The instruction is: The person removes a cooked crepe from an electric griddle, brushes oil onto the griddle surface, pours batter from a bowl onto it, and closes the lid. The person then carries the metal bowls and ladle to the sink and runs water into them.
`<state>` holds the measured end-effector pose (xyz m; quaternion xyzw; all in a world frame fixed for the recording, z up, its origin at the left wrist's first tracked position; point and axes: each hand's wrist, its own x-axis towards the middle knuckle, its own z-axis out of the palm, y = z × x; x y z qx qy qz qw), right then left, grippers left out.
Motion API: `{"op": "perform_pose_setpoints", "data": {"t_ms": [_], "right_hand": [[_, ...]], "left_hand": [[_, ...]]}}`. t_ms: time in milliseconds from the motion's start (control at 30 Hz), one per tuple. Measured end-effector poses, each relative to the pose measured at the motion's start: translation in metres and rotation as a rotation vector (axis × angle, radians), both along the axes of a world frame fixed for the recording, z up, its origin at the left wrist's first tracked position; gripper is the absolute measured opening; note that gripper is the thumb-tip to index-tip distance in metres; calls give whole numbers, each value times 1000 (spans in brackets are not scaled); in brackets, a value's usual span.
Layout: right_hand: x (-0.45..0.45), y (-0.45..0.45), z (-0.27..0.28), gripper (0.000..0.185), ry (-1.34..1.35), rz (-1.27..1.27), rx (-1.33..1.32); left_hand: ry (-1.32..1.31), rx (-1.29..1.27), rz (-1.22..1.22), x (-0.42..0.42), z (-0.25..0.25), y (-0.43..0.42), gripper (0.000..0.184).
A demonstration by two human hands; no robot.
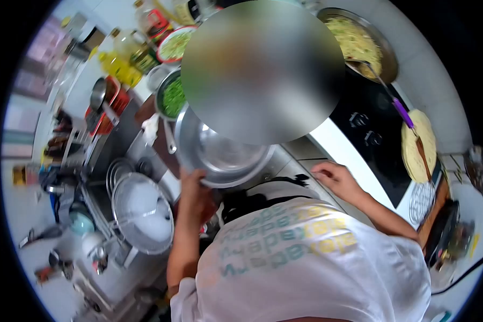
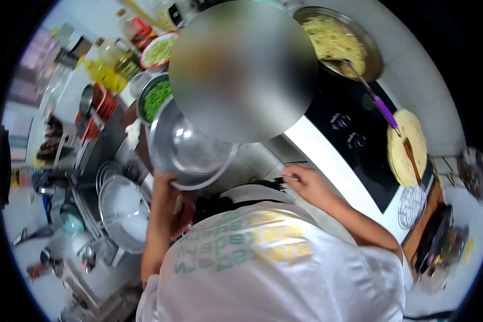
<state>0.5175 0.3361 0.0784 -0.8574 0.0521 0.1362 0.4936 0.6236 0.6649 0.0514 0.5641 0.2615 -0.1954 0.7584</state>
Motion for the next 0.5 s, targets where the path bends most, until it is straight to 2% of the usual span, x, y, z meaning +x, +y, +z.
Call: {"op": "perform_pose_setpoints", "data": {"t_ms": [33,133,167,233,267,333,367,433,500], "right_hand": [[-7,-7,1,13,20,-47,30],[-27,-20,-9,14,131,-128,193],[-33,-21,-12,15,109,-156,213],[-41,-21,-21,22,204,-261,446],[-41,-19,-21,29,261,-345,559],[-40,-19,-14,37,283,-366,492],[-43,-16,-11,40,288,-432,508],[-52,-16,-8,48,299,-532,540],[-66,-17,-5,54,350,-681,572]], "left_hand": [[32,112,-31,-7,2,-12,45],[-21,44,-43,-22,-13,-22,46],[64,35,-6,-22,5,-33,48],[132,6,-54,-17,11,-46,53],[66,26,-100,-15,6,-53,55],[-18,106,-253,-6,0,-66,61],[-12,61,-252,-2,-4,-75,63],[57,63,-417,5,-10,-92,65],[13,13,-545,4,-16,-118,64]]}}
